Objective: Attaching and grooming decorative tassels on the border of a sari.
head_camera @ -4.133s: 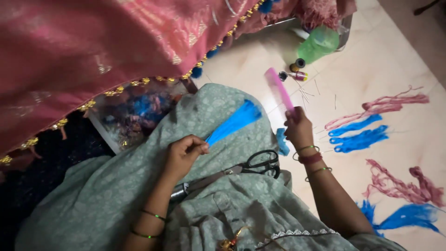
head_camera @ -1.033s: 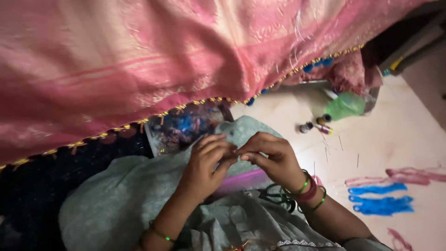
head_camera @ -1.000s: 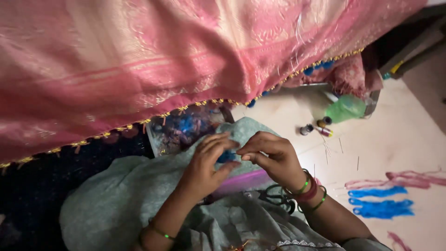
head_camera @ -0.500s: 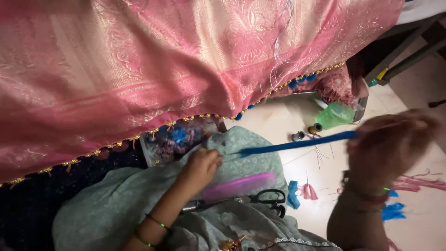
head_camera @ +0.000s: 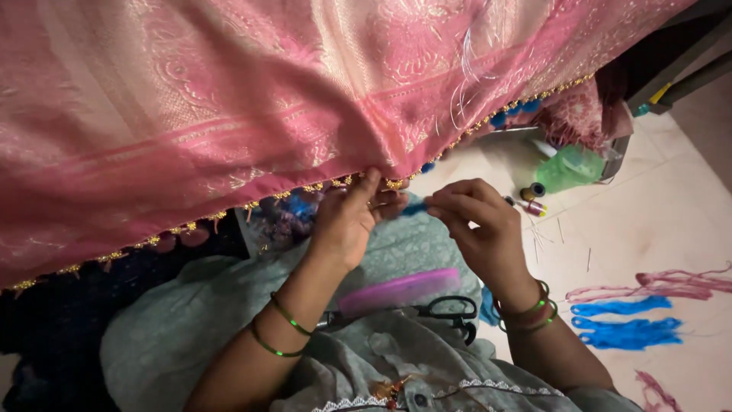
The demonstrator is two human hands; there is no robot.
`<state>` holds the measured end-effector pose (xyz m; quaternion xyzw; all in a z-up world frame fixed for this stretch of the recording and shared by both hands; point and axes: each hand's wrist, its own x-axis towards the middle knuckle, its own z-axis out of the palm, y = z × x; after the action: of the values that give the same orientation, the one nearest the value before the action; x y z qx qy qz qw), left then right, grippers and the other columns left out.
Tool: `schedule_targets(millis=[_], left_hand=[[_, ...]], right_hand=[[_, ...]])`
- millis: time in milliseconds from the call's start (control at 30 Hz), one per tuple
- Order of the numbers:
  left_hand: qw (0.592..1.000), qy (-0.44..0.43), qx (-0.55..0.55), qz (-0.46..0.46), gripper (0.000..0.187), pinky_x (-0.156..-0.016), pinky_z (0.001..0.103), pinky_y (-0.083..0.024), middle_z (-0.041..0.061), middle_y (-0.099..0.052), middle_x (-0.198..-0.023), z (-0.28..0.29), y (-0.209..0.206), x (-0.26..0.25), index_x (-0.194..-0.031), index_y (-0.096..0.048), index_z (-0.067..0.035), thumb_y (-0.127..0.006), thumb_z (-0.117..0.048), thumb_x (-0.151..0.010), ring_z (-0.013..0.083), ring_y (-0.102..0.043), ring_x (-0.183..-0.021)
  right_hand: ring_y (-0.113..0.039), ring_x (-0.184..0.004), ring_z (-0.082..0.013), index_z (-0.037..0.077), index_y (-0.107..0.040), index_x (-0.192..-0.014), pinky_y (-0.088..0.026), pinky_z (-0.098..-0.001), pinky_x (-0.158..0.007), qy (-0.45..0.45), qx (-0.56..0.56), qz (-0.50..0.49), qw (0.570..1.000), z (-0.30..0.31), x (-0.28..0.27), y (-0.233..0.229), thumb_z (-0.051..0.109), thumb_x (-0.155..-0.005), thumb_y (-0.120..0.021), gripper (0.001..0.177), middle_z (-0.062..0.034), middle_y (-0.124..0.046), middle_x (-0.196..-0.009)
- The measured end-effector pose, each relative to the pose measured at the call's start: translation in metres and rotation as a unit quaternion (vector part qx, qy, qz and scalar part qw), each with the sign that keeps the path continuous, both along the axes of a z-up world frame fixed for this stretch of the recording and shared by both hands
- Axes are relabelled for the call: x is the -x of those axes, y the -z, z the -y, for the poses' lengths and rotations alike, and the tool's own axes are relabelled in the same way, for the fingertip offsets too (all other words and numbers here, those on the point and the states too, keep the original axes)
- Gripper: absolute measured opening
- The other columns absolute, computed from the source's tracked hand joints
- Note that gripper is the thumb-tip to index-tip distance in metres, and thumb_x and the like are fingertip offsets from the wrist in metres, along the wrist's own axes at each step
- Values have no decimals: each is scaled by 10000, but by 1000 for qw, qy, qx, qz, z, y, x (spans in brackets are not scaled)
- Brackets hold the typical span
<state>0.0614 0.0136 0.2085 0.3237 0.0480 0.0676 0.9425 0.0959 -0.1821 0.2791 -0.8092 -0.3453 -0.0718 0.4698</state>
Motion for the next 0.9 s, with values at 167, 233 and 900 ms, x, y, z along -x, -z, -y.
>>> schedule_targets(millis=[167,233,900], left_hand=[[990,-48,-125,-36,115,-818,354,-604,93,-739,-975,9,31,4,-1020,-740,35,-767,-58,-958,202,-724,-874],[994,-49,-92,-11,103,-825,353,-609,69,-731,-982,11,19,6,-1016,-732,17,-769,-41,-939,183,-719,-883],[988,-102,-114,-2,81,-694,294,-594,81,-744,-875,26,12,17,-963,-721,22,-755,-48,-939,144,-712,-749]], right_hand=[[-701,-651,-90,60,-753,-1081,-517,-237,-557,30,11,-61,998,-11,3,7,27,-900,-739,185,-35,-673,-837],[-689,-633,-100,59,-756,-1079,-508,-245,-548,47,12,-52,998,-18,5,8,37,-905,-744,176,-43,-667,-835],[-694,-750,-113,-25,-690,-1079,-585,-240,-592,-13,-91,-123,988,-30,5,41,-52,-959,-630,137,-62,-632,-982]])
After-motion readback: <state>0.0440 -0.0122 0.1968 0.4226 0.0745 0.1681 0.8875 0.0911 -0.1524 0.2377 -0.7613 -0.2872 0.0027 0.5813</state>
